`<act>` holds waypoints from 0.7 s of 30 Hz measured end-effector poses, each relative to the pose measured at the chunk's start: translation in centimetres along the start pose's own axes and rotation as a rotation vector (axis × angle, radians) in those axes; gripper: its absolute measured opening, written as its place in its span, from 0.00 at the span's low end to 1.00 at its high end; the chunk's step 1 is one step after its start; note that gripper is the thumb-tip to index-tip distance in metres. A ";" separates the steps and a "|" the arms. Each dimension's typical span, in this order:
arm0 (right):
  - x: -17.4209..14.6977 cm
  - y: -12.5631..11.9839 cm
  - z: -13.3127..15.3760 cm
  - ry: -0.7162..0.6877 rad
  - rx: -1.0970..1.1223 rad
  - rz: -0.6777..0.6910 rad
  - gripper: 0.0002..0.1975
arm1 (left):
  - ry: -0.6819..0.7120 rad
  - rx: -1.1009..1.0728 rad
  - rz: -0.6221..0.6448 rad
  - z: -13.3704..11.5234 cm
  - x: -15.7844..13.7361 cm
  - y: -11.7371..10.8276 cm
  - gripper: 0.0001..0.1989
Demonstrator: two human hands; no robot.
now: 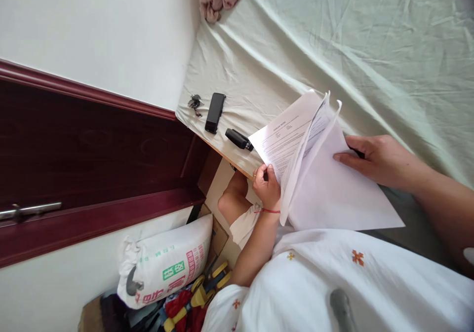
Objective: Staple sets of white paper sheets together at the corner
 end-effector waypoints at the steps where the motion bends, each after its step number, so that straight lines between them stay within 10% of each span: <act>1: 0.0 0.0 0.0 0.011 0.013 0.022 0.17 | -0.001 -0.009 0.002 0.0 0.0 0.0 0.15; 21: 0.1 -0.1 0.3 -0.002 0.012 -0.014 0.17 | 0.303 -0.143 -0.045 -1.3 -0.8 -0.9 0.04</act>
Point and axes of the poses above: each hand's wrist, its own x-axis towards the middle knuckle, its own y-axis out of the palm, z = x × y, the point moved 4 cm from there along x, towards the middle knuckle
